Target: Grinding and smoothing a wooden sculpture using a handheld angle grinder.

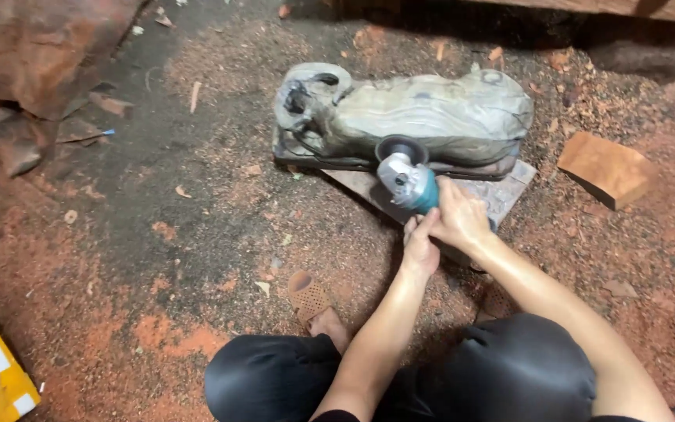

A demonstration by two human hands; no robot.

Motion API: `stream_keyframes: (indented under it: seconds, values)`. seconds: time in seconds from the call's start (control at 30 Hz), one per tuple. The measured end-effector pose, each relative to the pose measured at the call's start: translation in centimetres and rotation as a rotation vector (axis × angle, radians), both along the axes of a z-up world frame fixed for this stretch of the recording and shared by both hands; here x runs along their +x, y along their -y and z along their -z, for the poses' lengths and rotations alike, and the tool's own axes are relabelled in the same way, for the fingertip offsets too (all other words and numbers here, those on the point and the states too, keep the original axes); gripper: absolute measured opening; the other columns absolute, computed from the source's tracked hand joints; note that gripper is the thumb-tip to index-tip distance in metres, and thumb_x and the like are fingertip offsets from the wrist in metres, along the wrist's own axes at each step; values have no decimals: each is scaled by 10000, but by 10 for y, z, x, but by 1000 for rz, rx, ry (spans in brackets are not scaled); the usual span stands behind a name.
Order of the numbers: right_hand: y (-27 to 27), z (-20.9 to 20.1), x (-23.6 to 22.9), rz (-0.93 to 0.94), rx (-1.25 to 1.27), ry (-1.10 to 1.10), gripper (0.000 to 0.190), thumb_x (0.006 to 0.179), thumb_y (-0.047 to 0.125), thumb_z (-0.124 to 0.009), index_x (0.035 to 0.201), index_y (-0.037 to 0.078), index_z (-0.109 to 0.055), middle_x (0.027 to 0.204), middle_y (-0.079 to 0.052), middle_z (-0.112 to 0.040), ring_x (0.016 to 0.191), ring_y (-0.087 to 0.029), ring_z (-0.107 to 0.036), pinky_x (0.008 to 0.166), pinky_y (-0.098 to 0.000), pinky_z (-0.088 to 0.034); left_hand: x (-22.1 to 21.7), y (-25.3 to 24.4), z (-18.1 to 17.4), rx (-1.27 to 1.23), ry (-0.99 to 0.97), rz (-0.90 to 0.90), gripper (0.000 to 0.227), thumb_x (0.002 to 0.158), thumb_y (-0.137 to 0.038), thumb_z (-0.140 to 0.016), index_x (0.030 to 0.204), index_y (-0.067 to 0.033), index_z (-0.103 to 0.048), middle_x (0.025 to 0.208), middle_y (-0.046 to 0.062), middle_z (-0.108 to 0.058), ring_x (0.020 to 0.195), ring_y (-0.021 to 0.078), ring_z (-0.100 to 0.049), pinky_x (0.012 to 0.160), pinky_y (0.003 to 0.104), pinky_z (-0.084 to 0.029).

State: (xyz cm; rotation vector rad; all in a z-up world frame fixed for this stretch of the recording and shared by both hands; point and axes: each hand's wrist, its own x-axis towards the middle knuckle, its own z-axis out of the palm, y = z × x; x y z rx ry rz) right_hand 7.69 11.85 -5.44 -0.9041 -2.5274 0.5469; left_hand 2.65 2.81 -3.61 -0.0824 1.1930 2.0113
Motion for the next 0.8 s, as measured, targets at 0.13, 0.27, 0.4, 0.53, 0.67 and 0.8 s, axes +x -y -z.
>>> stream_keyframes:
  seconds: [0.13,0.27,0.4,0.53,0.67,0.8]
  values:
    - [-19,28,43,80,167,-120,733,693,389,-558,1327,21,-567,891,-211,-698,862,-413,-736,758,-477,-594,27,-14,-16,-49,-74,180,407,746,-208,-913,646,-148,-523,662,-44,-566,659,97,-556,703,256,-488]
    - [-26,12,85,184,64,-103,701,765,499,-499,1282,34,-588,837,-175,-703,812,-392,-741,728,-468,-587,52,-31,-40,-118,-131,302,356,717,-210,-923,580,-82,-621,552,53,-630,554,126,-618,705,251,-526]
    - [-23,9,133,487,-384,-33,797,759,436,-700,1391,8,-468,1094,-241,-669,992,-415,-682,872,-496,-568,81,-40,11,-248,-373,677,266,786,-295,-822,779,-134,-611,788,32,-617,830,176,-623,911,354,-513]
    - [-14,-52,156,393,-408,-355,710,802,118,-844,1367,-115,-484,1165,-273,-642,968,-367,-648,812,-418,-523,101,-24,-1,38,-551,722,451,861,-338,-692,1178,-19,-662,1112,133,-701,1019,239,-670,976,363,-547]
    - [-40,-104,130,147,-326,-171,809,715,147,-810,1397,-161,-503,1123,-331,-654,920,-435,-651,817,-481,-513,97,-4,-41,301,-470,508,376,912,-225,-668,1219,-17,-602,1051,59,-671,890,137,-612,847,242,-519]
    - [-49,-161,46,-89,-430,4,737,761,353,-733,1269,-140,-530,1059,-290,-639,840,-403,-670,683,-474,-579,57,-3,-89,328,-626,209,581,834,-313,-555,1323,-6,-492,1116,124,-622,869,232,-632,738,314,-585]
